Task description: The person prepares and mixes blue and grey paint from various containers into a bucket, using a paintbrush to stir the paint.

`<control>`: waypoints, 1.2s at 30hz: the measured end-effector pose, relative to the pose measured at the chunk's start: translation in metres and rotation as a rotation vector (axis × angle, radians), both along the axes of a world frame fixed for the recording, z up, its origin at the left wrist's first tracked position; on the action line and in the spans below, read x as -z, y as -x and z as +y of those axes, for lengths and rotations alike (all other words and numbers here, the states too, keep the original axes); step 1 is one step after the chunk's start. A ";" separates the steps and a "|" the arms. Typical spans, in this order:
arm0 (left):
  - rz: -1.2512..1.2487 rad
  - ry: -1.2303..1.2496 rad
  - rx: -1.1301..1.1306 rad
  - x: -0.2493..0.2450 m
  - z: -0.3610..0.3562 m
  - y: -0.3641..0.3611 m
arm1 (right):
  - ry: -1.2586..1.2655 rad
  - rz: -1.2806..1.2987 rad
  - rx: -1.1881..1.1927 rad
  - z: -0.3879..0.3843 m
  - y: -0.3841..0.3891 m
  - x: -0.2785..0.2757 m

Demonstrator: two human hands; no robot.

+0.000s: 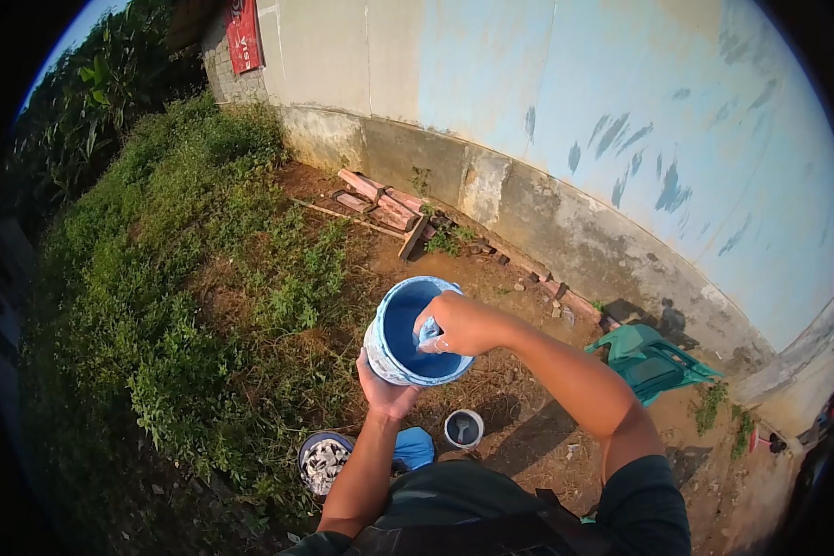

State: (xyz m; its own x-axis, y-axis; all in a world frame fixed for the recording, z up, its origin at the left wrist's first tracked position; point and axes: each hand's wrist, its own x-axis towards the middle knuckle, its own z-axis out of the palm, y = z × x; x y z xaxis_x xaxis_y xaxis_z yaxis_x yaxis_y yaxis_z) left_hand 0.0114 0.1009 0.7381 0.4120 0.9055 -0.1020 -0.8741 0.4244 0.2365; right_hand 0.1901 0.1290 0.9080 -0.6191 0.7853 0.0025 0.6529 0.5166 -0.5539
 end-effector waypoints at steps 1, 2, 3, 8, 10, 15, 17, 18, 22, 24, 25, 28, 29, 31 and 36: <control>-0.003 -0.003 -0.008 0.000 0.000 -0.002 | -0.020 -0.067 -0.013 -0.001 -0.004 -0.006; -0.007 -0.033 0.004 0.000 0.000 -0.003 | -0.055 -0.077 0.003 -0.002 -0.006 -0.013; -0.011 -0.061 0.017 0.001 0.000 -0.006 | -0.056 -0.079 0.000 -0.001 -0.008 -0.017; -0.008 -0.065 0.076 -0.007 0.003 -0.013 | -0.251 0.013 0.216 0.005 -0.007 -0.008; 0.002 -0.070 0.065 -0.006 0.005 -0.014 | -0.274 0.067 0.230 0.005 -0.001 -0.004; 0.084 -0.045 0.051 -0.009 0.004 -0.019 | -0.337 0.132 0.225 0.004 0.010 0.019; 0.122 0.025 0.026 -0.015 0.000 -0.024 | -0.329 0.104 0.102 0.004 0.011 0.023; 0.115 0.035 0.035 -0.011 0.000 -0.025 | -0.252 0.154 0.113 0.005 0.013 0.026; 0.115 0.065 0.033 -0.018 -0.007 -0.025 | -0.055 0.130 0.084 0.000 0.004 0.028; 0.077 0.027 0.046 -0.014 -0.005 -0.021 | -0.052 0.167 0.109 -0.003 -0.001 0.020; 0.079 0.028 0.048 -0.006 -0.002 -0.018 | -0.049 0.201 0.129 -0.006 -0.004 0.014; 0.061 -0.024 0.028 -0.002 0.001 -0.016 | 0.026 0.352 0.261 -0.017 -0.015 -0.004; 0.058 -0.021 0.021 -0.004 0.000 -0.015 | 0.091 0.480 0.340 -0.019 -0.019 -0.006; 0.014 -0.026 0.026 -0.007 -0.002 -0.013 | 0.052 0.554 0.355 -0.020 -0.026 -0.006; -0.134 -0.110 0.063 0.006 0.002 -0.005 | -0.078 0.902 0.399 -0.023 -0.033 -0.005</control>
State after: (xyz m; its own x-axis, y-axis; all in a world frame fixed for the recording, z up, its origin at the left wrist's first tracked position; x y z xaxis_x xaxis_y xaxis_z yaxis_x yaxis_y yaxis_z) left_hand 0.0164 0.1030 0.7325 0.4714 0.8801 0.0562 -0.8734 0.4572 0.1676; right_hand 0.2231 0.1065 0.9135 -0.0495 0.9133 0.4042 0.1372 0.4071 -0.9030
